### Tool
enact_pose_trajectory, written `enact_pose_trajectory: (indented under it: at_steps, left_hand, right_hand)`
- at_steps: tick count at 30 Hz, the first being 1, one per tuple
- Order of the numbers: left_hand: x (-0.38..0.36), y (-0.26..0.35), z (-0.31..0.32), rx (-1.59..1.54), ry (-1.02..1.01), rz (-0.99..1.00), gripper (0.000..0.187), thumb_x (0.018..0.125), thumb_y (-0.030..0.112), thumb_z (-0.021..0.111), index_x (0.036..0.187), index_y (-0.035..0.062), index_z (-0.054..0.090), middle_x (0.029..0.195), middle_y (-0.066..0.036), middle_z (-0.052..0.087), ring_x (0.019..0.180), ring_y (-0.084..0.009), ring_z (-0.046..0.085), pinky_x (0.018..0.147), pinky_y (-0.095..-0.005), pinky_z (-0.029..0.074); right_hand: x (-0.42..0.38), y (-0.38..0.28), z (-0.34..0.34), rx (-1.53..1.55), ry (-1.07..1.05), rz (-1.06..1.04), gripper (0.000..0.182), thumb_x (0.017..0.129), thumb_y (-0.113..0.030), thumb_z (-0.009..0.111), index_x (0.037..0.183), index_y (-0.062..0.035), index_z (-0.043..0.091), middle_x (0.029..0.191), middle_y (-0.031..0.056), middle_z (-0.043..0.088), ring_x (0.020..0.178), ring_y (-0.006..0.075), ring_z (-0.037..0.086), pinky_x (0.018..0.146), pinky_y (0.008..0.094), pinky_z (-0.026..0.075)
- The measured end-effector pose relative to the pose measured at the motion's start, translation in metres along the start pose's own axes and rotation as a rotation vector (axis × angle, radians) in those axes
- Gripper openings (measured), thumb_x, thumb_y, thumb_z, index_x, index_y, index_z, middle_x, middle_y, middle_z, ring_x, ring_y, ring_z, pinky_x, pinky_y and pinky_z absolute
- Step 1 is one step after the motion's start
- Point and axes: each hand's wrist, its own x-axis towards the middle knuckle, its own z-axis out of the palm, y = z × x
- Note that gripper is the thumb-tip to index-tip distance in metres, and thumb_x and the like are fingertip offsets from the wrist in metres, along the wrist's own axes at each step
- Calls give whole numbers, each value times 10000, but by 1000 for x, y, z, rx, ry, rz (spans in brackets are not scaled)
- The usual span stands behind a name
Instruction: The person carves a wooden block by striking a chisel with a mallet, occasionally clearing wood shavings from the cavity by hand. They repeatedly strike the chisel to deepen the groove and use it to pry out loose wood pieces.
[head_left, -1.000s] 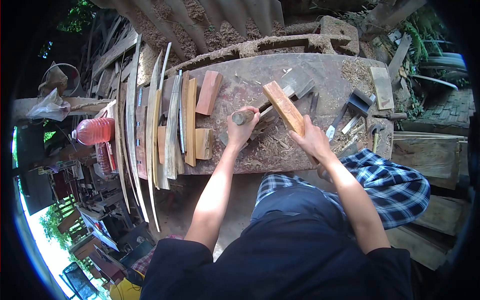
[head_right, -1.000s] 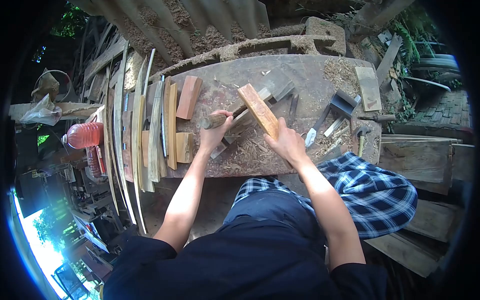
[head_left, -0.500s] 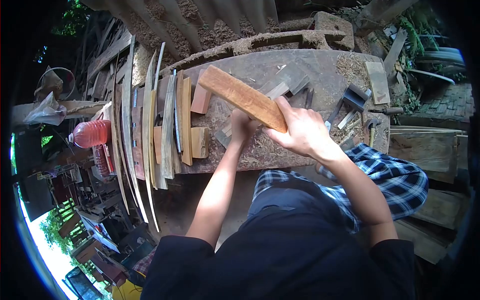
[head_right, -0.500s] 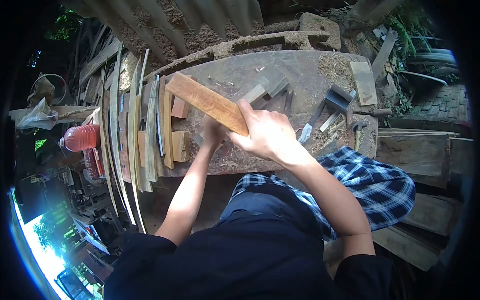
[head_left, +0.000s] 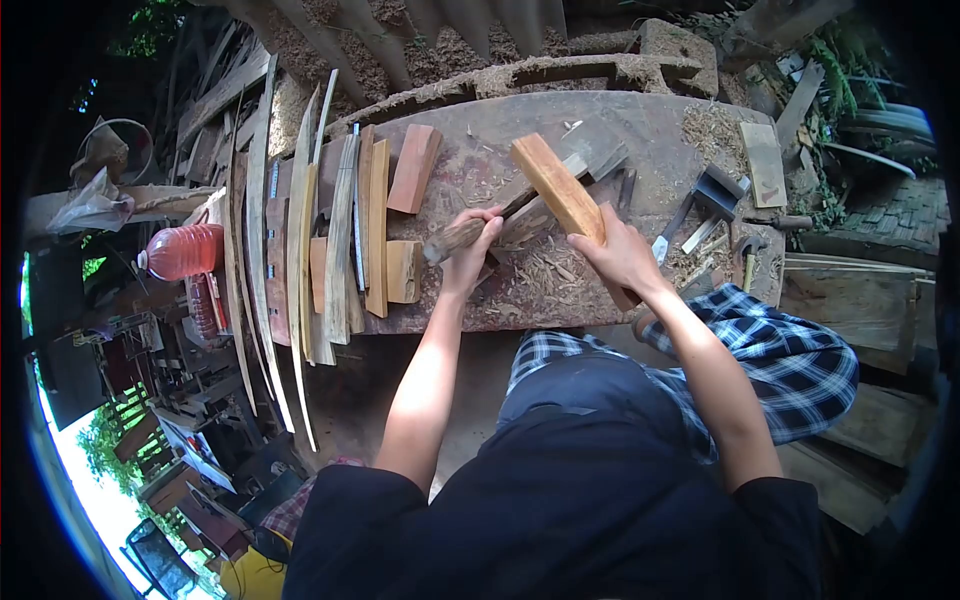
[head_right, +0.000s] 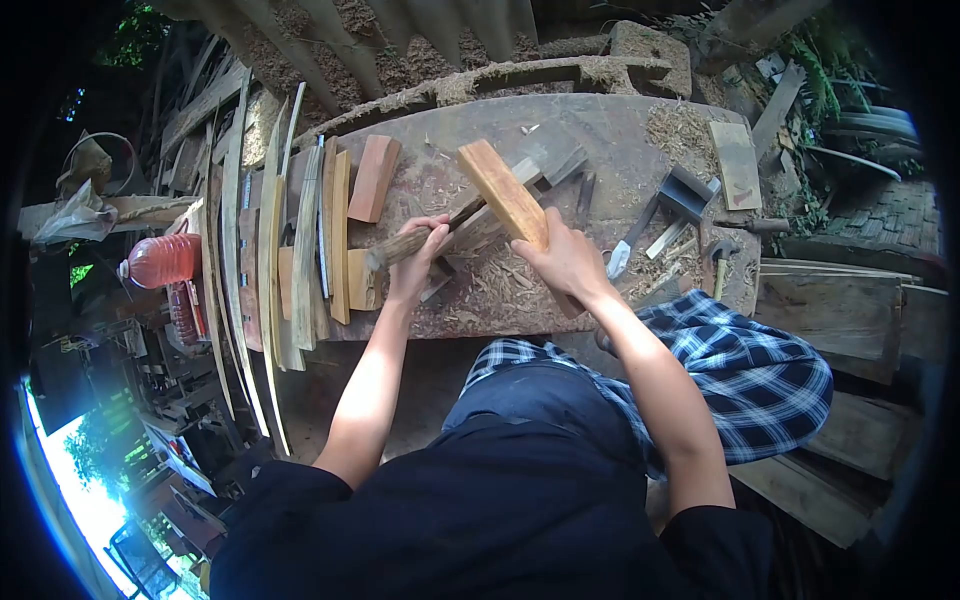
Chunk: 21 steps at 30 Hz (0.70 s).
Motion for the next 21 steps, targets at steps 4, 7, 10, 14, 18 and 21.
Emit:
enact_pose_trajectory:
  at_steps: [4,7,10,14,18,21]
  left_hand:
    - [-18,-16,-7,-555,219,-181,168,954,47,709,1076,97,605,1274,-144,661,1220,-191,623,1063,-315,526]
    - [-19,-8,-4,-641,340,-196,142,951,63,723,1049,78,621,1216,-129,689,1114,-182,672,1023,-305,543]
    - [-17,12,-5,-462,380,-210,141,946,96,742,1035,84,632,1120,-83,697,1053,-144,675,933,-281,563]
    - [-12,12,-13,36,347,-100,179,924,178,779,997,66,661,942,-16,670,892,-94,633,801,-266,512]
    - [-5,21,-9,271,299,48,160,890,167,802,906,40,704,844,-7,688,791,-92,622,745,-273,498]
    - [-10,29,-1,332,288,146,148,889,154,795,894,35,707,828,-10,700,769,-92,632,733,-275,507]
  right_hand:
    - [3,21,23,-85,13,15,607,889,-511,651,1217,-40,454,976,299,710,967,477,696,840,565,528]
    - [4,17,22,-173,79,10,595,891,-493,649,1222,-44,443,974,299,710,955,479,698,836,565,535]
    - [5,15,20,-202,49,17,597,891,-486,650,1232,-44,439,970,295,712,945,484,697,825,571,538]
    - [2,24,31,-177,85,-18,606,894,-484,652,1248,-41,437,951,292,713,935,487,697,809,576,540]
    - [-7,27,32,-176,99,-3,634,891,-487,660,1273,-38,428,947,290,715,923,487,698,794,576,545]
    - [-8,32,34,-175,128,-24,648,889,-490,664,1283,-35,422,946,292,714,914,489,699,787,575,548]
